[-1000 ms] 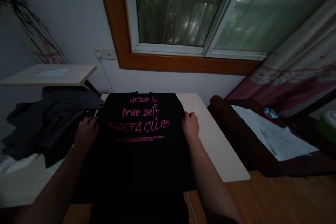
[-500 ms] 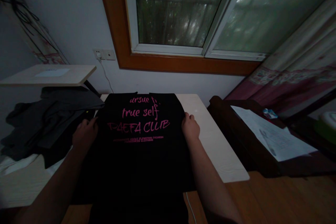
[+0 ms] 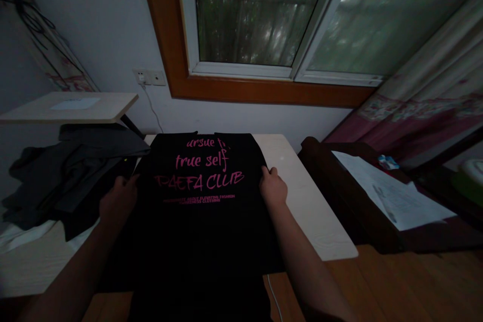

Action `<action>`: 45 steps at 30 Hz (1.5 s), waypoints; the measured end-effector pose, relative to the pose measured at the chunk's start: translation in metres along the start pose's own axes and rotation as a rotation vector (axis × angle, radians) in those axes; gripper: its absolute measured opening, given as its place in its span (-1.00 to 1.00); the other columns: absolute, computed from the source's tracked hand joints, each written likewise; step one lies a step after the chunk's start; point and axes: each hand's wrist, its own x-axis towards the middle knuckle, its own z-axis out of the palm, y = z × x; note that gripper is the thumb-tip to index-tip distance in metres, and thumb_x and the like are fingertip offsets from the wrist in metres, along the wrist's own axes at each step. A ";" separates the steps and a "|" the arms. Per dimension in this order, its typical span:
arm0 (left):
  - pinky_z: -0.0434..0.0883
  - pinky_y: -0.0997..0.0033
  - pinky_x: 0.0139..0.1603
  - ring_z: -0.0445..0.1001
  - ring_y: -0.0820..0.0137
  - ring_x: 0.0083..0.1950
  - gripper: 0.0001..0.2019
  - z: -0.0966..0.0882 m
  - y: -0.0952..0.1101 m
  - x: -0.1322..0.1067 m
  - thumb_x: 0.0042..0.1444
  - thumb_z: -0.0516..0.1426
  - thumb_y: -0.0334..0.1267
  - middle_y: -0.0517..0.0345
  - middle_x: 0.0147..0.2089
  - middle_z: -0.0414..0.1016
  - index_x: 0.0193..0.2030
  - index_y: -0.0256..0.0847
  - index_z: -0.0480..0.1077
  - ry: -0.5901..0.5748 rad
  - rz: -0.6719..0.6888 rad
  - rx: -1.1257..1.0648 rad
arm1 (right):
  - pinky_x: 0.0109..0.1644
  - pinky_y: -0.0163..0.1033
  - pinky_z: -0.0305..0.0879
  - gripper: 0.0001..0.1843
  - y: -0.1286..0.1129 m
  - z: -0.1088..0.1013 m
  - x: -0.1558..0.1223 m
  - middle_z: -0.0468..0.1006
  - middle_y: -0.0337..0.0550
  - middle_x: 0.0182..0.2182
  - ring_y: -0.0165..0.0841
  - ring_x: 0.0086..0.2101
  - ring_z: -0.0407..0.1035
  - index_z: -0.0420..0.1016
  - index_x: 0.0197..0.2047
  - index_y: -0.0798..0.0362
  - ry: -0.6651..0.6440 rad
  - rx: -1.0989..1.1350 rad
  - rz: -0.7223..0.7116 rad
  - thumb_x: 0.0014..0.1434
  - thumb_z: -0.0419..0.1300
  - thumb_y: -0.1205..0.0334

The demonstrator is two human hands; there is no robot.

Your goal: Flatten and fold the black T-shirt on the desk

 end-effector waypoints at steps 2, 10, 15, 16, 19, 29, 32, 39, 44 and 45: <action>0.33 0.36 -0.38 0.46 0.34 -0.38 -0.54 -0.001 -0.002 -0.004 0.40 -0.13 -0.19 -0.09 -0.01 0.41 0.34 -0.03 0.33 -0.021 0.007 0.012 | -0.37 -0.27 0.28 -0.59 0.002 -0.001 -0.003 0.42 -0.01 -0.09 -0.28 -0.35 0.49 0.36 0.30 -0.08 -0.014 -0.005 0.000 0.47 -0.05 0.19; 0.43 0.27 -0.33 0.57 0.20 -0.34 -0.50 -0.001 -0.011 -0.018 0.39 -0.12 -0.17 -0.15 -0.07 0.59 0.41 -0.05 0.26 -0.109 0.016 -0.010 | -0.35 -0.23 0.35 -0.52 0.012 -0.001 -0.015 0.47 0.02 -0.10 -0.26 -0.39 0.52 0.30 0.39 -0.13 -0.053 -0.029 -0.020 0.47 -0.07 0.18; 0.48 0.12 -0.32 0.61 0.08 -0.37 -0.49 -0.004 -0.014 -0.022 0.38 -0.12 -0.14 -0.14 -0.21 0.64 0.42 0.02 0.25 -0.159 -0.004 0.004 | -0.35 -0.19 0.39 -0.49 0.020 0.001 -0.019 0.55 0.00 -0.19 -0.20 -0.40 0.54 0.27 0.42 -0.14 -0.084 -0.034 -0.052 0.46 -0.04 0.19; 0.49 0.09 -0.32 0.61 0.06 -0.38 -0.49 -0.005 -0.014 -0.023 0.39 -0.13 -0.14 -0.13 -0.24 0.64 0.43 0.03 0.24 -0.163 -0.001 0.013 | -0.36 -0.18 0.40 -0.49 0.022 0.002 -0.020 0.57 0.00 -0.19 -0.19 -0.40 0.55 0.27 0.42 -0.14 -0.086 -0.035 -0.057 0.46 -0.04 0.19; 0.50 0.06 -0.32 0.62 0.03 -0.38 -0.49 -0.010 -0.015 -0.027 0.39 -0.12 -0.13 -0.12 -0.26 0.65 0.45 0.07 0.21 -0.198 0.004 0.032 | -0.38 -0.17 0.40 -0.49 0.027 0.003 -0.023 0.59 -0.02 -0.22 -0.16 -0.41 0.56 0.26 0.42 -0.15 -0.085 -0.039 -0.074 0.46 -0.03 0.18; 0.49 0.12 -0.38 0.63 0.01 -0.39 -0.47 -0.007 -0.034 -0.057 0.42 -0.14 -0.08 -0.05 -0.38 0.63 0.50 0.14 0.06 -0.264 0.052 0.114 | -0.41 -0.18 0.42 -0.43 0.043 0.000 -0.044 0.61 -0.01 -0.22 -0.16 -0.42 0.56 0.15 0.47 -0.17 -0.142 -0.082 -0.102 0.45 -0.04 0.24; 0.50 0.10 -0.37 0.64 0.00 -0.37 -0.45 -0.009 -0.038 -0.064 0.41 -0.12 -0.08 -0.04 -0.32 0.65 0.52 0.15 0.00 -0.316 0.034 0.091 | -0.40 -0.20 0.42 -0.39 0.047 -0.003 -0.051 0.61 0.02 -0.19 -0.19 -0.42 0.57 0.11 0.49 -0.17 -0.177 -0.087 -0.109 0.42 -0.03 0.30; 0.52 0.10 -0.26 0.65 0.07 -0.29 -0.47 -0.023 -0.034 -0.053 0.43 -0.19 -0.04 -0.09 -0.01 0.62 0.49 0.12 0.09 -0.327 0.030 0.012 | -0.33 -0.22 0.42 -0.39 0.042 -0.017 -0.041 0.58 0.03 -0.15 -0.19 -0.34 0.56 -0.05 0.53 -0.12 -0.203 -0.104 -0.118 0.47 -0.10 0.25; 0.51 0.13 -0.27 0.60 0.12 -0.29 -0.45 -0.028 -0.017 -0.022 0.43 -0.21 -0.10 -0.17 0.04 0.54 0.50 -0.04 0.10 -0.170 0.106 0.082 | -0.28 -0.16 0.43 -0.41 0.025 -0.021 -0.008 0.51 0.09 -0.08 -0.14 -0.26 0.54 -0.13 0.54 -0.09 -0.116 -0.108 -0.098 0.51 -0.20 0.13; 0.51 0.14 -0.27 0.60 0.12 -0.27 -0.46 -0.028 -0.013 -0.015 0.43 -0.21 -0.12 -0.18 0.02 0.53 0.49 -0.06 0.12 -0.146 0.116 0.097 | -0.27 -0.15 0.43 -0.41 0.021 -0.019 -0.002 0.50 0.11 -0.07 -0.13 -0.25 0.54 -0.12 0.54 -0.08 -0.109 -0.117 -0.097 0.51 -0.20 0.15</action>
